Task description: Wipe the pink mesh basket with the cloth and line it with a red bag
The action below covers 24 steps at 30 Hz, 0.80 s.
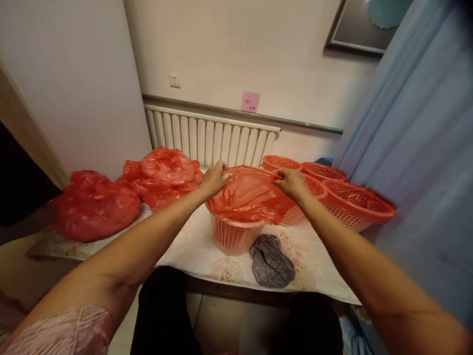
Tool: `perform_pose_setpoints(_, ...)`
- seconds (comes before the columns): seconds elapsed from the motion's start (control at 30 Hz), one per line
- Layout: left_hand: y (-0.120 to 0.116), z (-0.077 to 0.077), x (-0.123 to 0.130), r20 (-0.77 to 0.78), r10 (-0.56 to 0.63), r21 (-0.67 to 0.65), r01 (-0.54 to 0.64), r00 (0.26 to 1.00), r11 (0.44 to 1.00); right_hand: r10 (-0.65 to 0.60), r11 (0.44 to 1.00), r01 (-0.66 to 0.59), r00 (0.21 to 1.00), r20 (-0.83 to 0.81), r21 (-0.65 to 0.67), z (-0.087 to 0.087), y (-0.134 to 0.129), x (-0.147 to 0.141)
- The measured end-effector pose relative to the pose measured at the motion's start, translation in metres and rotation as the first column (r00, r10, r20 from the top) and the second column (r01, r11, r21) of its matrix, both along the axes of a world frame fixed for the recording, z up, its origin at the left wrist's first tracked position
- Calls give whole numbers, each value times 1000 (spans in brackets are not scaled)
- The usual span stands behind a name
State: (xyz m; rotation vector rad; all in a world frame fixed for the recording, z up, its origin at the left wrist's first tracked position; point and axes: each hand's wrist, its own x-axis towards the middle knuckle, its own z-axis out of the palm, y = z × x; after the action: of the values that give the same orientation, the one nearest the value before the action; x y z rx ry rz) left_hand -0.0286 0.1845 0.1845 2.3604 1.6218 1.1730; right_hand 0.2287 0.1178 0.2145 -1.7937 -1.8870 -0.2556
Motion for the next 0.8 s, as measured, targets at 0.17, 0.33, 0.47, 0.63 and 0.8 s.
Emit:
perform_pose_setpoints(0.17, 5, -12, 7, -244, 101, -33, -112, 964, 993, -93, 995, 95, 978, 186, -5, -26, 21, -27)
perform_pose_setpoints(0.33, 24, -36, 8, -386, 45, -172, -120, 921, 978, 73, 964, -2, 964, 257, -268, -49, 53, -44)
perform_pose_setpoints(0.47, 36, -57, 9, -409, -42, -312, -97, 912, 945, 176, 891, -74, 966, 191, -448, -77, 70, -47)
perform_pose_setpoints(0.63, 40, -57, 16, -321, -95, -325, -15, 942, 945, 197, 810, -154, 980, 14, -566, -89, 78, -37)
perform_pose_setpoints(0.8, 49, -41, 5, -194, -29, -254, -22, 981, 967, 171, 845, -229, 972, -161, -483, -54, 69, -14)
